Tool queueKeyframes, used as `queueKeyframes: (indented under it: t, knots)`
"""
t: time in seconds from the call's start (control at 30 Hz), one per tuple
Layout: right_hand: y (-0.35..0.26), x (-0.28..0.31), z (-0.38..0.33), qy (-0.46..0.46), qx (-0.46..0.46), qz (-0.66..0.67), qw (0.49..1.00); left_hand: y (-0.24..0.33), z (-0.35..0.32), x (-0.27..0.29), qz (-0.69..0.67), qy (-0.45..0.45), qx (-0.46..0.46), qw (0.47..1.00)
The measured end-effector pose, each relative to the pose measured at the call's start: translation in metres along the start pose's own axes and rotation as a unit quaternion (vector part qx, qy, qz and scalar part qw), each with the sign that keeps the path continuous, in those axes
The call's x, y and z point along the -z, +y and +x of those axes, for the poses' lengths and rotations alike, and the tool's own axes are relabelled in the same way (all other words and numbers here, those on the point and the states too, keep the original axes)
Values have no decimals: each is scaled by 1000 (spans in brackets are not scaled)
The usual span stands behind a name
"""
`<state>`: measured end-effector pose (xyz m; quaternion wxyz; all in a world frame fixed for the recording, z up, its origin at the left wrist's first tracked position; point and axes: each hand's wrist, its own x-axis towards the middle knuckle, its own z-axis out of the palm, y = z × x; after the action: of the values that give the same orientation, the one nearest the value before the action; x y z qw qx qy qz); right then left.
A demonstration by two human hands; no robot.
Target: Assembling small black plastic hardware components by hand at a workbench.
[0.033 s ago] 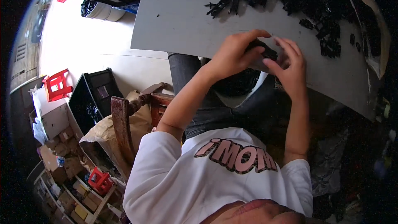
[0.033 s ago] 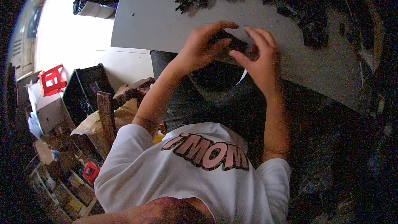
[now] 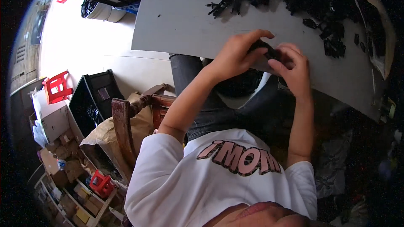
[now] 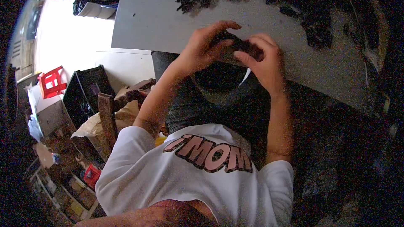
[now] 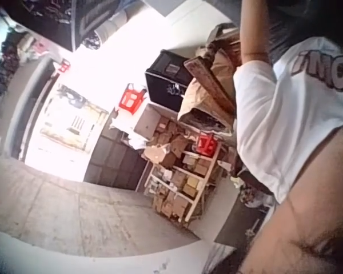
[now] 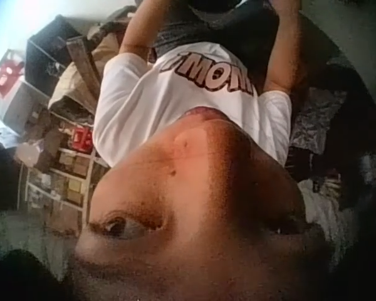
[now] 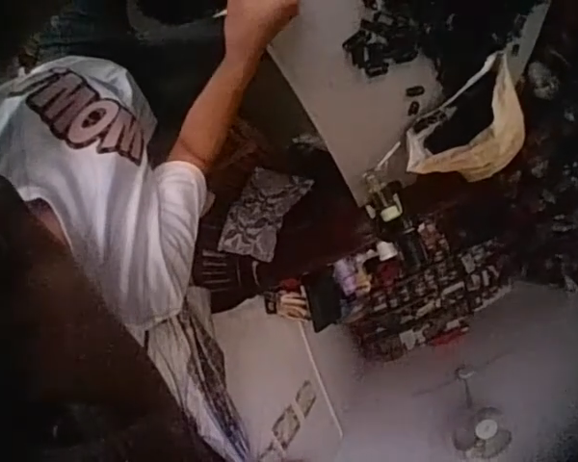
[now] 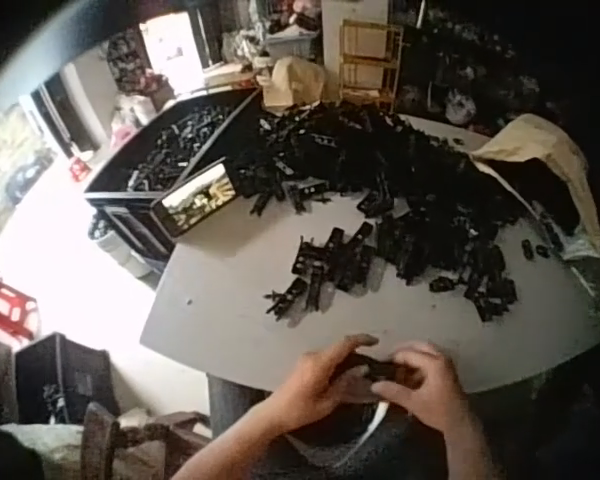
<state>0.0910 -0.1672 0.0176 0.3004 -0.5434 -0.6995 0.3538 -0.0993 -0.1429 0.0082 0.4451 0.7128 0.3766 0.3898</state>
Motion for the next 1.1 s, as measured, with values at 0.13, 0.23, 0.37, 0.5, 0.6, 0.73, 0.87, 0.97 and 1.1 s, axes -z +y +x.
queueKeyframes:
  t: [0.13, 0.23, 0.37, 0.5, 0.6, 0.73, 0.87, 0.97, 1.1]
  knots:
    - [10, -9, -10, -12, -107, 187, 976, -4, -5, 1, -22, -19, -35, 999]
    - [5, -12, -8, -1, -83, 173, 982, -5, -6, 2, -73, -29, -17, 997]
    - [6, -16, -9, 5, -71, 189, 979, -4, -4, 1, -69, -26, -13, 997]
    - [0, -15, -11, 2, -118, 275, 954, 3, -3, 4, -105, -63, 45, 991]
    - [6, -21, -15, 29, -95, 242, 965, -3, -2, -1, -92, -44, 2, 995]
    - [14, -9, -2, 15, -14, 176, 984, -10, -7, 0, -130, -29, 21, 991]
    - [48, 48, 39, 244, 45, -127, 960, -7, 4, 5, -149, 39, 78, 985]
    - [81, 57, 51, 232, 59, -300, 924, -19, 17, -12, -176, 23, 93, 980]
    - [60, 39, 43, 185, 42, -272, 943, -26, 33, -28, -121, 64, 34, 990]
